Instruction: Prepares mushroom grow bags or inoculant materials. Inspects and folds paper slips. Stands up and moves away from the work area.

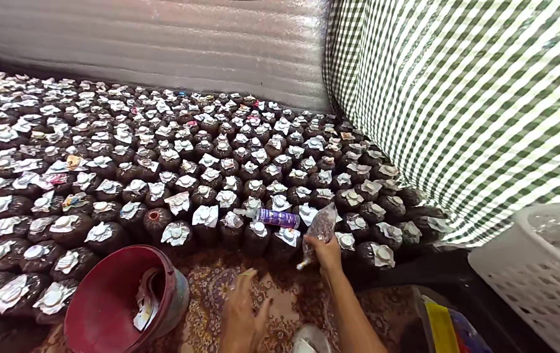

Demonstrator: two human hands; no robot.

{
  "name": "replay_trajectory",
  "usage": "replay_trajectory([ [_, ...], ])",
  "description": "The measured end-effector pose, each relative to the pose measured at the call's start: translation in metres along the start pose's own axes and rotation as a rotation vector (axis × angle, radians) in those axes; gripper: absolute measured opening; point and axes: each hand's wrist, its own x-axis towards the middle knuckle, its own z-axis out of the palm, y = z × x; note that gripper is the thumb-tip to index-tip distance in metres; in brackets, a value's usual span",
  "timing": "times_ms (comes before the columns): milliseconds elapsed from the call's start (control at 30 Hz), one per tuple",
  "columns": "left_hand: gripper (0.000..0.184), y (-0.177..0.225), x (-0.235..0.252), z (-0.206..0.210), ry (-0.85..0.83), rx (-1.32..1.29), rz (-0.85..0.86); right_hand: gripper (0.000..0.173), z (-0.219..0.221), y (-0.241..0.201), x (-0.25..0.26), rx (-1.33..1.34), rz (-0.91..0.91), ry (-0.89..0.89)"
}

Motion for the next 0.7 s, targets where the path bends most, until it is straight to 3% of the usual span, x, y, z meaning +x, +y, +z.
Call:
replay_trajectory([
  [100,0.066,-0.042,-0.030,-0.023,0.022,0.003,-0.172,0.075,0.009,-0.008,0.036,-0.192,-0.025,0.002],
  [200,0.075,-0.079,-0.052,-0.025,-0.084,0.010,-0.263,0.078,0.017,-0.013,0.050,-0.475,0.006,-0.019],
  [367,0.119,-0.099,-0.054,-0.011,-0.293,-0.036,-0.302,0.092,0.019,-0.023,0.044,-0.657,0.009,-0.039],
  [433,0.135,-0.106,-0.059,-0.001,-0.337,-0.007,-0.334,0.096,0.014,-0.028,0.021,-0.659,-0.116,0.002],
  [500,0.141,-0.112,-0.061,0.014,-0.310,0.008,-0.354,0.078,0.008,-0.033,-0.023,-0.651,-0.339,0.018],
  [567,0.143,-0.119,-0.064,0.029,-0.252,0.028,-0.370,0.048,0.009,-0.020,-0.076,-0.675,-0.406,-0.155],
  [600,0.142,-0.122,-0.065,0.035,-0.224,0.038,-0.377,0.044,0.011,-0.008,-0.101,-0.699,-0.359,-0.320],
  [700,0.137,-0.121,-0.067,0.046,-0.167,0.045,-0.375,0.068,0.028,0.029,-0.160,-0.866,-0.150,-0.748],
])
